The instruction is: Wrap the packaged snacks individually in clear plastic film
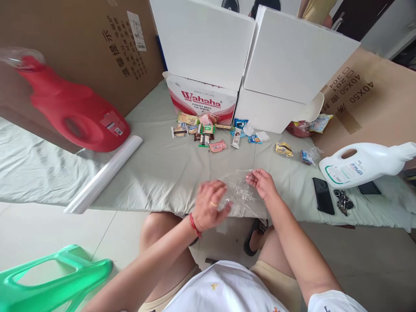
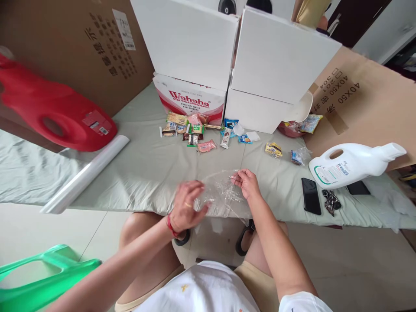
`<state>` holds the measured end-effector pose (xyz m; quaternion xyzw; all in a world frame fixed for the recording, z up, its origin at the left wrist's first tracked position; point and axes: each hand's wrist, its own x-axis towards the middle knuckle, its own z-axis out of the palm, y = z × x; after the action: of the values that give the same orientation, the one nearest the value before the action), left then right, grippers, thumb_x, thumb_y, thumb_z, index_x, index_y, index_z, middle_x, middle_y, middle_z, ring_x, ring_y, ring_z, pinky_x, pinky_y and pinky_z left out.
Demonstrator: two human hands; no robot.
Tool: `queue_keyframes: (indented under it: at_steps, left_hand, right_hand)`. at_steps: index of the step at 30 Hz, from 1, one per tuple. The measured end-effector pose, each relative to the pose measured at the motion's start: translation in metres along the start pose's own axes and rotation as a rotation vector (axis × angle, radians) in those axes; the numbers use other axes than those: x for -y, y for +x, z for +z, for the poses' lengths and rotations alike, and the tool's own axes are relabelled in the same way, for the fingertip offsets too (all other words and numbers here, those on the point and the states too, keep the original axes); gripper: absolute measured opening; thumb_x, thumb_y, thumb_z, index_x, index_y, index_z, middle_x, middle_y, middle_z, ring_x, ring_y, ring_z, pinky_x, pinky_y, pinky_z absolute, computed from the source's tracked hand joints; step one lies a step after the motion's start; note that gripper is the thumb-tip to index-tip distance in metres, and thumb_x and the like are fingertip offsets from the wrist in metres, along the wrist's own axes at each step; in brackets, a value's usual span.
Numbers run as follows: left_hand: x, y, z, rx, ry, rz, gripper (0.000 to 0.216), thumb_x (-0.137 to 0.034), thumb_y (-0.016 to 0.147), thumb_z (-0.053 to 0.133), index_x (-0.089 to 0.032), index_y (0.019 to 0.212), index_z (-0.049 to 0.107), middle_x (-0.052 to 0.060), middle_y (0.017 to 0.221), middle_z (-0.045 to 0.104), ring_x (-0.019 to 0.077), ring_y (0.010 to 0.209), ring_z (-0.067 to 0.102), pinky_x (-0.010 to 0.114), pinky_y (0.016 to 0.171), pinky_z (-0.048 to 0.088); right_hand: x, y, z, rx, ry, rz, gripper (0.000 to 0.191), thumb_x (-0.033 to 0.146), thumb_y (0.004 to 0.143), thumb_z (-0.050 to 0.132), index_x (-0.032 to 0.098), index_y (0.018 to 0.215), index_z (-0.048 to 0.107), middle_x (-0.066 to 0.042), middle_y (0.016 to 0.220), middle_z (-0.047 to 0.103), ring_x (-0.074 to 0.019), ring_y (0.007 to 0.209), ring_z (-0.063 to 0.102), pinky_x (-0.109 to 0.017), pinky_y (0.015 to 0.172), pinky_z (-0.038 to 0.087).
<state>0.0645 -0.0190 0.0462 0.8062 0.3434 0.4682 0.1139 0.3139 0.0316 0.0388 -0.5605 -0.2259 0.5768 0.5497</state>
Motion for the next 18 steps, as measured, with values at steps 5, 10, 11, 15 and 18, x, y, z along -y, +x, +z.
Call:
queue_keyframes:
  at_steps: [5, 10, 11, 15, 18]
  left_hand:
    - [-0.021, -0.018, 0.049, 0.355, 0.111, 0.073, 0.051, -0.034, 0.093, 0.063, -0.023, 0.142, 0.053, 0.018, 0.131, 0.067, 0.0372, 0.138, 0.051, 0.07, 0.121, 0.01]
    - [0.013, -0.015, 0.053, 0.438, -0.028, -0.028, 0.036, -0.013, 0.097, 0.045, -0.025, 0.117, 0.072, 0.011, 0.109, 0.077, 0.0279, 0.123, 0.065, 0.065, 0.121, 0.023]
    - [0.021, -0.012, 0.048, 0.448, -0.091, -0.048, 0.037, -0.013, 0.097, 0.044, -0.026, 0.117, 0.072, 0.011, 0.11, 0.077, 0.026, 0.118, 0.067, 0.064, 0.121, 0.025]
    - [0.052, 0.001, 0.025, 0.488, -0.278, -0.058, 0.027, -0.018, 0.095, 0.052, -0.028, 0.093, 0.077, 0.006, 0.101, 0.079, 0.0223, 0.109, 0.07, 0.06, 0.124, 0.023]
    - [0.07, 0.008, 0.014, 0.542, -0.201, -0.02, 0.027, -0.017, 0.093, 0.053, -0.029, 0.091, 0.077, 0.006, 0.103, 0.08, 0.023, 0.116, 0.068, 0.059, 0.124, 0.025]
  right_hand:
    - [-0.002, 0.01, 0.001, -0.052, 0.03, -0.001, 0.027, 0.027, 0.076, 0.084, 0.02, 0.075, 0.058, -0.003, 0.073, 0.072, -0.0169, 0.071, 0.073, -0.03, 0.072, 0.065]
    - [0.012, 0.028, -0.016, -0.103, -0.011, 0.033, 0.024, 0.022, 0.076, 0.082, 0.02, 0.075, 0.058, -0.001, 0.067, 0.07, -0.0144, 0.062, 0.07, -0.025, 0.06, 0.062]
    - [0.017, 0.033, -0.02, -0.105, -0.029, 0.048, 0.024, 0.02, 0.076, 0.082, 0.02, 0.075, 0.058, 0.0, 0.065, 0.069, -0.0136, 0.059, 0.068, -0.024, 0.057, 0.061]
    - [0.038, 0.056, -0.038, -0.078, -0.121, 0.109, 0.019, 0.013, 0.078, 0.076, 0.018, 0.073, 0.059, -0.001, 0.062, 0.066, -0.0119, 0.053, 0.063, -0.023, 0.053, 0.057]
    - [0.05, 0.071, -0.045, -0.068, -0.218, 0.106, 0.014, 0.01, 0.08, 0.07, 0.017, 0.073, 0.06, -0.004, 0.065, 0.066, -0.0133, 0.057, 0.063, -0.027, 0.058, 0.058]
